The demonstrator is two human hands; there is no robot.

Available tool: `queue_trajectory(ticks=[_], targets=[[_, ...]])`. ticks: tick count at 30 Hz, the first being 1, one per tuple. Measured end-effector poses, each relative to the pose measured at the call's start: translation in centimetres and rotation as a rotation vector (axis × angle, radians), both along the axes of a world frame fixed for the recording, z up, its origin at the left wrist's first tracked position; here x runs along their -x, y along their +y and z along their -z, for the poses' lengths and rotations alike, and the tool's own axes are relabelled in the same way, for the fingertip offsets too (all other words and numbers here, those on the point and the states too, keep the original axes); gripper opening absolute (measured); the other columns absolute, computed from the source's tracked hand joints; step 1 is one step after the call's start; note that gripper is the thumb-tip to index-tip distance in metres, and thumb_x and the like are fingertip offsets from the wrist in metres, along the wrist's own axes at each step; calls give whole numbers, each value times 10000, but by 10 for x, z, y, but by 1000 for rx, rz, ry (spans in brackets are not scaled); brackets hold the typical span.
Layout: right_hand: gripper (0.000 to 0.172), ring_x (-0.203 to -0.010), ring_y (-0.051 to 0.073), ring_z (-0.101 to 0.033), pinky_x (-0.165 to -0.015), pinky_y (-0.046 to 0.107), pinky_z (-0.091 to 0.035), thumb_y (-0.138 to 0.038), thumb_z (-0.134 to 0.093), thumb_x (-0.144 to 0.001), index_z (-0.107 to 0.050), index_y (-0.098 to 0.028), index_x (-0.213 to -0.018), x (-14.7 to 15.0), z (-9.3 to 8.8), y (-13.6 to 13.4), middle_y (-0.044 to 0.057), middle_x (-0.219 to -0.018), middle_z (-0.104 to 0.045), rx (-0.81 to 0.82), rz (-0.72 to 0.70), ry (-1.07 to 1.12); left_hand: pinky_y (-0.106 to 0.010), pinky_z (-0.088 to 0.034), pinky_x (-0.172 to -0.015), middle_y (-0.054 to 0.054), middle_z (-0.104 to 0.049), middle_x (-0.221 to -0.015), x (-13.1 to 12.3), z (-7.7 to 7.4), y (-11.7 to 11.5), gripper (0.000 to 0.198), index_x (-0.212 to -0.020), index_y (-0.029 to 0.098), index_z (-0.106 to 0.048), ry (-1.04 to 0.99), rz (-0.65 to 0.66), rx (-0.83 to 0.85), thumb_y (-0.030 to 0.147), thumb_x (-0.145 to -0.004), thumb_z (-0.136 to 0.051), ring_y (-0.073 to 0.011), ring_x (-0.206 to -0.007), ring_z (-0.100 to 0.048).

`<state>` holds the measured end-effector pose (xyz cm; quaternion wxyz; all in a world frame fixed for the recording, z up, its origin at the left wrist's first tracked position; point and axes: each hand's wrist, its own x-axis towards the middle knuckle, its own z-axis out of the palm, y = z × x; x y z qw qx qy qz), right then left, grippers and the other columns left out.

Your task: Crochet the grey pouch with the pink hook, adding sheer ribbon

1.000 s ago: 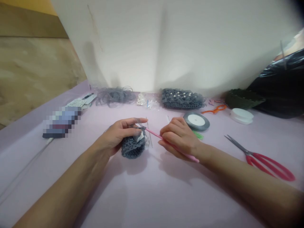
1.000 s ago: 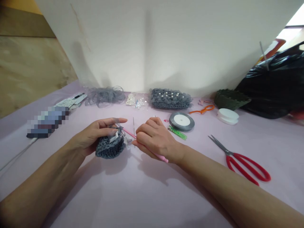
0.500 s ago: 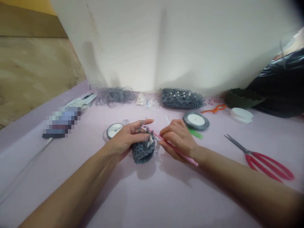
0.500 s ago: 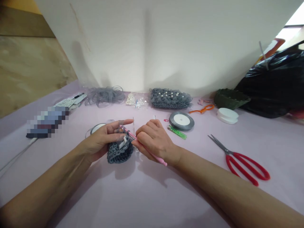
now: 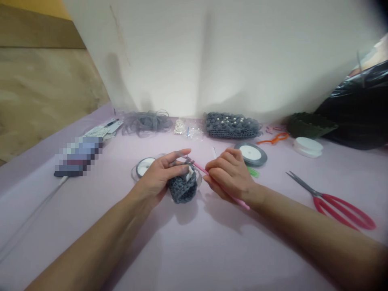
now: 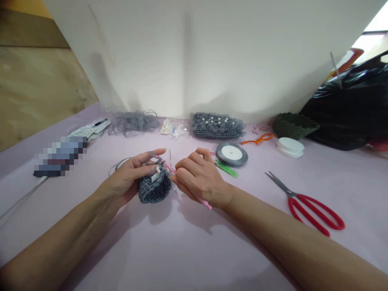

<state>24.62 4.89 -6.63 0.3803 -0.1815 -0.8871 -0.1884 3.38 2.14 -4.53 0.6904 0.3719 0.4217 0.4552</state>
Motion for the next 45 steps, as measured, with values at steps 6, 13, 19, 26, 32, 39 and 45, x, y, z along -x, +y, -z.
queue_trajectory(ticks=[6,13,19,26,32,39,45], targets=[[151,-702,167,-472,-765,377,-347,-170,-571,-902,-479,-206,-788,-1,-1,1,11,-786,-676,8,-10,-25,-234,-474,-681,-42,-717,-840,2,-2,0,513,-1188,192,-675,16,-14,7,164,-689,-792,-120,-695,-633],[143,-691,170,-472,-767,377,-358,-163,-562,-899,-472,-214,-800,-2,-2,1,20,-789,-675,52,-44,-29,-237,-463,-640,-33,-706,-780,6,-9,1,511,-1167,159,-687,64,-36,32,177,-669,-799,-116,-639,-610],[127,-694,162,-477,-771,380,-358,-167,-546,-908,-474,-205,-810,-1,-2,0,25,-803,-663,134,-87,-14,-241,-471,-657,-46,-713,-810,13,-10,5,459,-1141,162,-701,120,-6,53,159,-687,-769,-121,-654,-620],[136,-719,153,-546,-749,355,-364,-176,-496,-947,-491,-188,-811,3,-10,-7,27,-787,-619,525,-163,159,-235,-482,-666,-56,-718,-851,22,-8,10,471,-1168,181,-691,154,96,37,169,-703,-763,-126,-692,-630],[150,-731,160,-549,-774,367,-371,-187,-490,-949,-495,-185,-799,2,-12,-7,34,-790,-624,520,-180,73,-273,-504,-667,-77,-722,-827,24,-8,9,460,-1173,171,-690,162,91,76,178,-714,-720,-157,-669,-650],[202,-751,148,-614,-670,284,-455,-268,-480,-978,-608,-182,-846,2,-17,-11,44,-871,-691,923,-171,265,-274,-508,-688,-85,-725,-882,29,-5,11,464,-1193,169,-677,160,160,31,191,-730,-709,-158,-693,-662],[227,-791,151,-633,-687,276,-479,-313,-514,-968,-622,-186,-813,5,-11,-12,28,-853,-689,1079,-161,411,-243,-476,-680,-72,-721,-938,27,-8,8,503,-1270,206,-621,251,201,-39,222,-775,-711,-141,-745,-652]])
